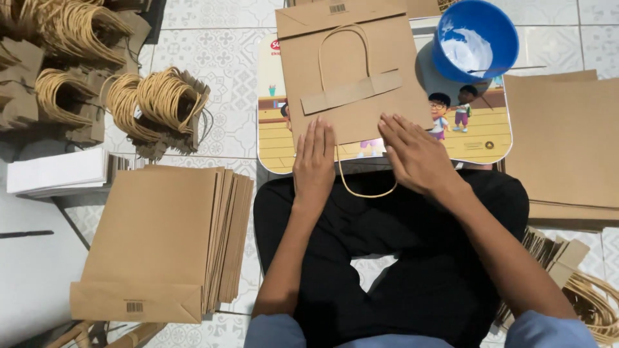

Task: Attaching paper handles to brown paper bags by applying glue to the handle ends and pressing them onto the bag surface.

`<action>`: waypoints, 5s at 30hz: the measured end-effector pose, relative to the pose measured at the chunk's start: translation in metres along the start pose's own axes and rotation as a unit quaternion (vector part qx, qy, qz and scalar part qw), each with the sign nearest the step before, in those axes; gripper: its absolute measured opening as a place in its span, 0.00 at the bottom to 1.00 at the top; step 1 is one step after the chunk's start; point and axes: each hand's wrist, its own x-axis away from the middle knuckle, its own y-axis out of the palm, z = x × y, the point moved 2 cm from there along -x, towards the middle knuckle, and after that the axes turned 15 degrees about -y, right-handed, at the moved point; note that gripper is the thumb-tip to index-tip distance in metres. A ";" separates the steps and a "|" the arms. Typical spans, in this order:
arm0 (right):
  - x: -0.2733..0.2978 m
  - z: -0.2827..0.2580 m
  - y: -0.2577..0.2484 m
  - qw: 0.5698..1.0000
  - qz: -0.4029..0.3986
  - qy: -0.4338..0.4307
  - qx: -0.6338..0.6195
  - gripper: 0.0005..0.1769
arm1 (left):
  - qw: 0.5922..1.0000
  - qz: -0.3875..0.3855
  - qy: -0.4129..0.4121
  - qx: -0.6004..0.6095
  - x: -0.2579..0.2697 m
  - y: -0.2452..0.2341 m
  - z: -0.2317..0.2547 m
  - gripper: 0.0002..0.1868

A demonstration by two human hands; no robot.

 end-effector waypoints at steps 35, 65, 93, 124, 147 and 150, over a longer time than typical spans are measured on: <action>-0.004 0.017 0.006 0.999 0.013 0.024 -0.031 0.31 | 0.952 -0.176 0.062 0.243 -0.023 0.015 0.041 0.25; -0.039 -0.037 0.021 0.999 0.044 -0.028 0.011 0.30 | 0.969 -0.134 -0.100 0.179 -0.002 -0.035 -0.014 0.26; 0.015 0.009 0.002 0.975 0.151 0.163 0.006 0.29 | 0.946 -0.087 -0.253 0.185 -0.037 -0.002 -0.019 0.21; -0.017 -0.057 -0.204 0.937 0.348 -0.024 0.005 0.10 | 0.828 -0.222 -0.315 0.408 -0.039 0.002 0.074 0.31; -0.026 0.031 -0.029 0.984 -0.164 0.000 -0.064 0.24 | 0.740 -0.284 -0.424 0.438 -0.013 -0.080 -0.053 0.11; -0.026 0.027 -0.017 0.993 -0.113 0.038 -0.026 0.27 | 0.765 -0.249 -0.382 0.455 -0.026 -0.093 -0.033 0.12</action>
